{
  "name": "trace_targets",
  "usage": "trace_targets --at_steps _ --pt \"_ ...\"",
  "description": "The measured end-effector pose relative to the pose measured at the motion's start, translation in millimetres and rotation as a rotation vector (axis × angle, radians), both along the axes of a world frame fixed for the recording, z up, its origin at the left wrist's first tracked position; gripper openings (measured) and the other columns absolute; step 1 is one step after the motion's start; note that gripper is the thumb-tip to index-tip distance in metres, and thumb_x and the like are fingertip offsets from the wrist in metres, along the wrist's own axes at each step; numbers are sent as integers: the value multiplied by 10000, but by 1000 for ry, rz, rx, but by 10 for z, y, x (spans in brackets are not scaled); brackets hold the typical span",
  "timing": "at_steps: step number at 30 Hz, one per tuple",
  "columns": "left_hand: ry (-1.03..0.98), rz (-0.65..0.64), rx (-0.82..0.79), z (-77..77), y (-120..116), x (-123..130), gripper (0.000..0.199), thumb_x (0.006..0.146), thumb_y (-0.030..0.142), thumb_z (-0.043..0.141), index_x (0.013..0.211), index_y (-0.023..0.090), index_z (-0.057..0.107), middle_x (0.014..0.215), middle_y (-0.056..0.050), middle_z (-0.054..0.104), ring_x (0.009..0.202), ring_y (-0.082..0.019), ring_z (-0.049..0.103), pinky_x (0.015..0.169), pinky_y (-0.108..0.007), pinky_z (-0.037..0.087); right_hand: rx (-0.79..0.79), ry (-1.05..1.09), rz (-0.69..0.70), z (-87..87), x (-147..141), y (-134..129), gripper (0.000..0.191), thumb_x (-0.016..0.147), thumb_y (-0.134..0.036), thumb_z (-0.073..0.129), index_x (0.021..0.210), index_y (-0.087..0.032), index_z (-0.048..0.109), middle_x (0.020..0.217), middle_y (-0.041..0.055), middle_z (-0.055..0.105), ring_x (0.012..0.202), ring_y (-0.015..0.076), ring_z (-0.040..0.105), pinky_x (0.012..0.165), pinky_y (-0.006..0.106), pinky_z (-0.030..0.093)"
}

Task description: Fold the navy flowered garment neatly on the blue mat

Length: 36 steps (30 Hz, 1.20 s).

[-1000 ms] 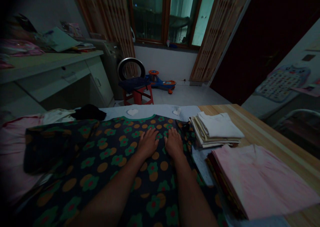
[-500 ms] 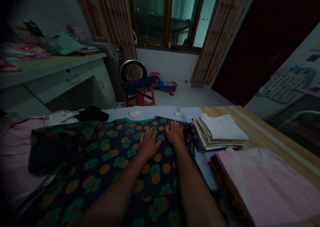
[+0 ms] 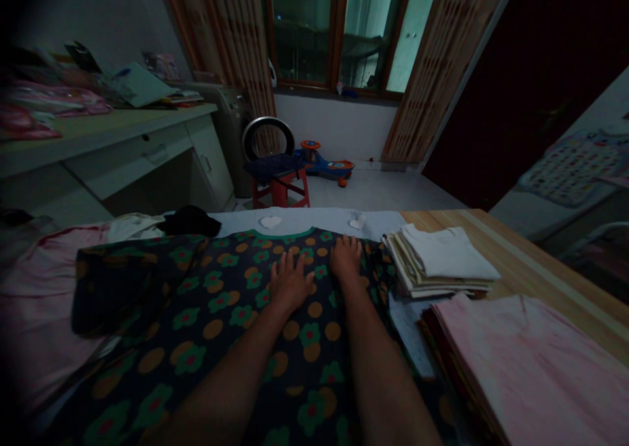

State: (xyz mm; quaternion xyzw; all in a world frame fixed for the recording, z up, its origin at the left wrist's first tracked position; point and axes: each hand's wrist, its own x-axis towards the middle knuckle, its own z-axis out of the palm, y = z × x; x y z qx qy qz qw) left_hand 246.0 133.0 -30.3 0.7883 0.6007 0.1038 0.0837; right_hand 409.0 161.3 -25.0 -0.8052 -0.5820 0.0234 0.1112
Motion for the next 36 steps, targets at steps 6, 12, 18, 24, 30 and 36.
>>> trace_targets --at_steps 6,12,18,24,30,36 --pt "-35 -14 24 -26 50 -59 544 936 236 386 1474 156 380 1576 -131 344 1465 -268 283 1169 -451 276 -21 118 240 -9 -373 50 492 961 -186 341 1438 -158 456 1545 88 399 1435 193 315 1161 355 233" --pt "10 94 117 57 37 -90 543 905 265 450 1441 175 430 1588 -135 316 1489 -330 185 1188 -586 139 -47 87 177 -10 -377 23 500 988 -314 382 1468 -181 420 1582 79 334 1463 248 251 1179 425 189" --pt "31 202 28 68 83 -140 603 901 423 481 1433 140 452 1554 -188 360 1446 -426 251 1148 -640 193 17 92 174 -39 -358 38 466 969 -282 422 1410 -155 501 1544 103 398 1439 260 303 1180 424 205" --pt "30 167 -36 58 124 -150 610 917 482 436 1463 210 406 1595 -163 289 1481 -386 193 1146 -665 162 115 163 372 -98 -455 85 472 916 -82 361 1328 -156 578 1392 89 575 1307 152 485 1122 269 307" --pt "45 145 13 44 97 -158 560 939 448 405 1463 251 409 1592 -152 302 1475 -379 216 1130 -675 178 -2 129 381 -68 -483 66 482 958 -199 389 1433 -179 471 1552 73 392 1438 206 318 1166 380 253" --pt "54 152 9 6 109 -132 619 941 524 375 1494 246 378 1605 -148 269 1476 -403 190 1130 -697 133 -85 71 238 -36 -410 23 572 997 -447 345 1507 -190 366 1611 73 264 1489 273 176 1186 477 153"
